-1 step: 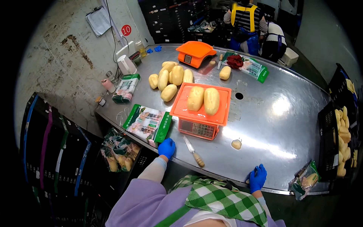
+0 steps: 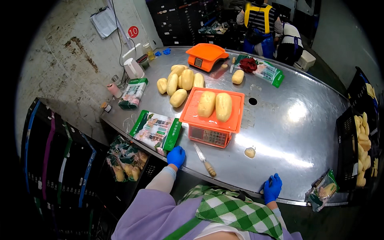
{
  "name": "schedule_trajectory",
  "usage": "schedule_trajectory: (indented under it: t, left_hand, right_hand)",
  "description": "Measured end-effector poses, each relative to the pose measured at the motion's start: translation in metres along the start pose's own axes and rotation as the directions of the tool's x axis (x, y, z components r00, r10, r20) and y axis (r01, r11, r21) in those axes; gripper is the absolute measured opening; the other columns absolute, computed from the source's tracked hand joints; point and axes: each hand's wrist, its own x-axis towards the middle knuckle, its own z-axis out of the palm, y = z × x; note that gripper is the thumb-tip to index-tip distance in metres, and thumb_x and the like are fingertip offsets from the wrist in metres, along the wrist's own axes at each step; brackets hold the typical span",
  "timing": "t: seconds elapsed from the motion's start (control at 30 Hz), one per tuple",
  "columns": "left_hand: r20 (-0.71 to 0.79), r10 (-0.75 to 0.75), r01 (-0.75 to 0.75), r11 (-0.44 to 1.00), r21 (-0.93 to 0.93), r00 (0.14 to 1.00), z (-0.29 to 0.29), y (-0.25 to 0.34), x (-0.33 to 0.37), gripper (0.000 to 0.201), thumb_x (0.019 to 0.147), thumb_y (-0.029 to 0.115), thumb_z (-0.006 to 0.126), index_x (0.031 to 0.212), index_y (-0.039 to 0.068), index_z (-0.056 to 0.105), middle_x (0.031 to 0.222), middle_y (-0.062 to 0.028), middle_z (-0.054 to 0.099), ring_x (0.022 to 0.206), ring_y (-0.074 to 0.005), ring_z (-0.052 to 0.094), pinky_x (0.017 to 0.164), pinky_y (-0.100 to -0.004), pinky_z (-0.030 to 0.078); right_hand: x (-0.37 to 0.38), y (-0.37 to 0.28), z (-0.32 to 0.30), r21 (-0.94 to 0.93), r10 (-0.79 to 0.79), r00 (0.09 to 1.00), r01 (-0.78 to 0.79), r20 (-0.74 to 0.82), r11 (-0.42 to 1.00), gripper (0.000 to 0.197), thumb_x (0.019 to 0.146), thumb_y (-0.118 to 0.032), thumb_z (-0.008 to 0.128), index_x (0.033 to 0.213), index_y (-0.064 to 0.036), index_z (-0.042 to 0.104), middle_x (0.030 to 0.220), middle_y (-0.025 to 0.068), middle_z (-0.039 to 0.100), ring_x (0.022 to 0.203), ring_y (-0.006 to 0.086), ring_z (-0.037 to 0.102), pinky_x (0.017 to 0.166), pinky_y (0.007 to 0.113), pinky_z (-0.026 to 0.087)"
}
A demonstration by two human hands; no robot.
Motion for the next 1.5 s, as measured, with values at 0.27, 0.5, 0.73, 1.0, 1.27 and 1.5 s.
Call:
schedule_trajectory:
  t: [0.27, 0.5, 0.73, 1.0, 1.27, 1.5]
  left_hand:
    - [0.014, -0.005, 0.005, 1.0, -0.023, 1.0, 0.0, 0.008, 0.0, 0.02, 0.084, 0.03, 0.06, 0.085, 0.01, 0.064, 0.087, -0.0167, 0.066, 0.081, -0.0396, 0.063, 0.07, -0.0479, 0.051]
    - [0.016, 0.01, -0.01, 1.0, -0.02, 1.0, 0.005, 0.007, 0.004, 0.021, 0.085, 0.029, 0.06, 0.084, 0.009, 0.063, 0.087, -0.0179, 0.066, 0.081, -0.0406, 0.062, 0.07, -0.0485, 0.05]
    - [0.014, 0.021, -0.021, 1.0, 0.0, 1.0, 0.006, 0.001, 0.003, 0.021, 0.086, 0.028, 0.06, 0.085, 0.007, 0.062, 0.088, -0.0183, 0.066, 0.081, -0.0405, 0.063, 0.07, -0.0476, 0.05]
    - [0.008, 0.004, -0.004, 1.0, -0.013, 1.0, 0.006, 0.004, 0.003, 0.019, 0.085, 0.025, 0.062, 0.086, 0.005, 0.063, 0.087, -0.0188, 0.066, 0.081, -0.0389, 0.064, 0.07, -0.0448, 0.051]
    - [0.004, 0.032, -0.032, 0.999, -0.021, 0.999, 0.006, 0.002, 0.003, 0.02, 0.085, 0.028, 0.061, 0.086, 0.008, 0.062, 0.089, -0.0175, 0.065, 0.082, -0.0401, 0.062, 0.07, -0.0474, 0.05]
    - [0.011, 0.033, -0.033, 0.999, -0.004, 0.999, 0.003, 0.009, 0.002, 0.02, 0.085, 0.028, 0.062, 0.086, 0.008, 0.063, 0.089, -0.0174, 0.065, 0.081, -0.0393, 0.063, 0.07, -0.0471, 0.05]
  right_hand:
    - [0.003, 0.011, 0.003, -0.006, -0.042, 0.999, 0.042, -0.032, 0.999, 0.033, 0.075, -0.015, 0.07, 0.107, -0.0073, 0.062, 0.131, 0.0158, 0.054, 0.121, 0.0354, 0.048, 0.102, 0.046, 0.039]
    - [0.004, 0.006, -0.003, -0.013, -0.007, 1.0, 0.007, -0.02, 1.0, 0.034, 0.074, -0.016, 0.071, 0.107, -0.0087, 0.063, 0.132, 0.015, 0.053, 0.122, 0.0345, 0.048, 0.1, 0.046, 0.04]
    - [0.005, 0.003, -0.005, -0.007, -0.023, 1.0, 0.023, -0.013, 1.0, 0.034, 0.076, -0.017, 0.07, 0.107, -0.008, 0.062, 0.13, 0.0156, 0.054, 0.122, 0.0348, 0.048, 0.101, 0.045, 0.04]
    - [0.004, 0.002, -0.006, -0.01, 0.004, 1.0, -0.004, 0.003, 1.0, 0.033, 0.076, -0.018, 0.07, 0.107, -0.0091, 0.062, 0.133, 0.0143, 0.052, 0.123, 0.0337, 0.046, 0.1, 0.046, 0.039]
    - [0.004, 0.002, -0.006, -0.011, 0.01, 1.0, -0.01, 0.001, 1.0, 0.033, 0.076, -0.019, 0.07, 0.107, -0.01, 0.062, 0.133, 0.0133, 0.052, 0.123, 0.0333, 0.046, 0.1, 0.046, 0.039]
    - [0.005, -0.001, -0.009, -0.013, 0.015, 1.0, -0.015, -0.004, 1.0, 0.033, 0.076, -0.02, 0.07, 0.107, -0.0107, 0.062, 0.133, 0.0125, 0.052, 0.123, 0.033, 0.046, 0.1, 0.046, 0.039]
